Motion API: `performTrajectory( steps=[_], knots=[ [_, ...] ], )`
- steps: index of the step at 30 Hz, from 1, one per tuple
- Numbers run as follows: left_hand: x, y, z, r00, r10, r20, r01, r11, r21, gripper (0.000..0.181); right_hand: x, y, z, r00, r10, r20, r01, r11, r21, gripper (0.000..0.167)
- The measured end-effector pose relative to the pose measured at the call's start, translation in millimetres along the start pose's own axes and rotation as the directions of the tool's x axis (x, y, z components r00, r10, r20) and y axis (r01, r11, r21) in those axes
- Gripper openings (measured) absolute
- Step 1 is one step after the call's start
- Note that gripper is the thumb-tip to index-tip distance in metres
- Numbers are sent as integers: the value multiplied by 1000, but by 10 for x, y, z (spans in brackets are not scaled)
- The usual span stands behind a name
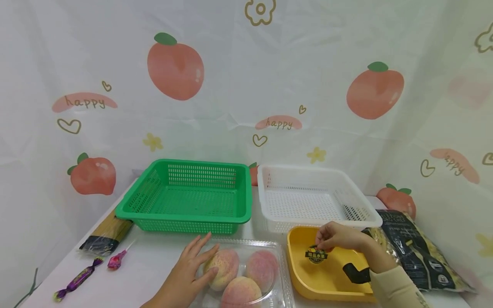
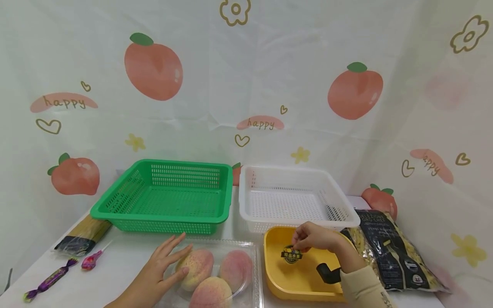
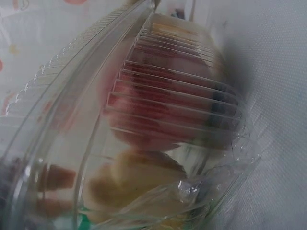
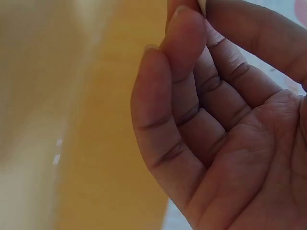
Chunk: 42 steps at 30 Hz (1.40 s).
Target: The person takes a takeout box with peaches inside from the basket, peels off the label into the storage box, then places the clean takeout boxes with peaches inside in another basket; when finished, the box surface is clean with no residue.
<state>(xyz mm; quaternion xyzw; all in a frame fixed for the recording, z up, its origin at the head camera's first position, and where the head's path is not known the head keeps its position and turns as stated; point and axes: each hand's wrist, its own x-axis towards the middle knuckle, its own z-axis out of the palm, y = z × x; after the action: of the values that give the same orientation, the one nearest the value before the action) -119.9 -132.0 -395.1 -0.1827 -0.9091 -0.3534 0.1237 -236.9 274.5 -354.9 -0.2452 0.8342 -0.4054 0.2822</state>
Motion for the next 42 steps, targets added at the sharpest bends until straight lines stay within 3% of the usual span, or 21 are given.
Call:
performTrajectory(
  steps=[10, 23, 36, 42],
  knots=[
    [4, -2, 2, 1000, 15, -14, -15, 1000, 0, 44, 56, 171, 43, 999, 31, 23, -30, 999, -14, 19],
    [6, -4, -1, 1000, 23, -11, -23, 1000, 2, 44, 70, 215, 89, 997, 66, 31, -64, 997, -49, 16],
    [15, -5, 4, 999, 33, -10, -33, 999, 4, 44, 57, 172, 95, 997, 71, 8, -70, 990, -125, 14],
    [19, 4, -9, 999, 35, 7, -35, 999, -5, 44, -5, -35, 83, 997, 76, -13, -77, 978, -194, 22]
  ],
)
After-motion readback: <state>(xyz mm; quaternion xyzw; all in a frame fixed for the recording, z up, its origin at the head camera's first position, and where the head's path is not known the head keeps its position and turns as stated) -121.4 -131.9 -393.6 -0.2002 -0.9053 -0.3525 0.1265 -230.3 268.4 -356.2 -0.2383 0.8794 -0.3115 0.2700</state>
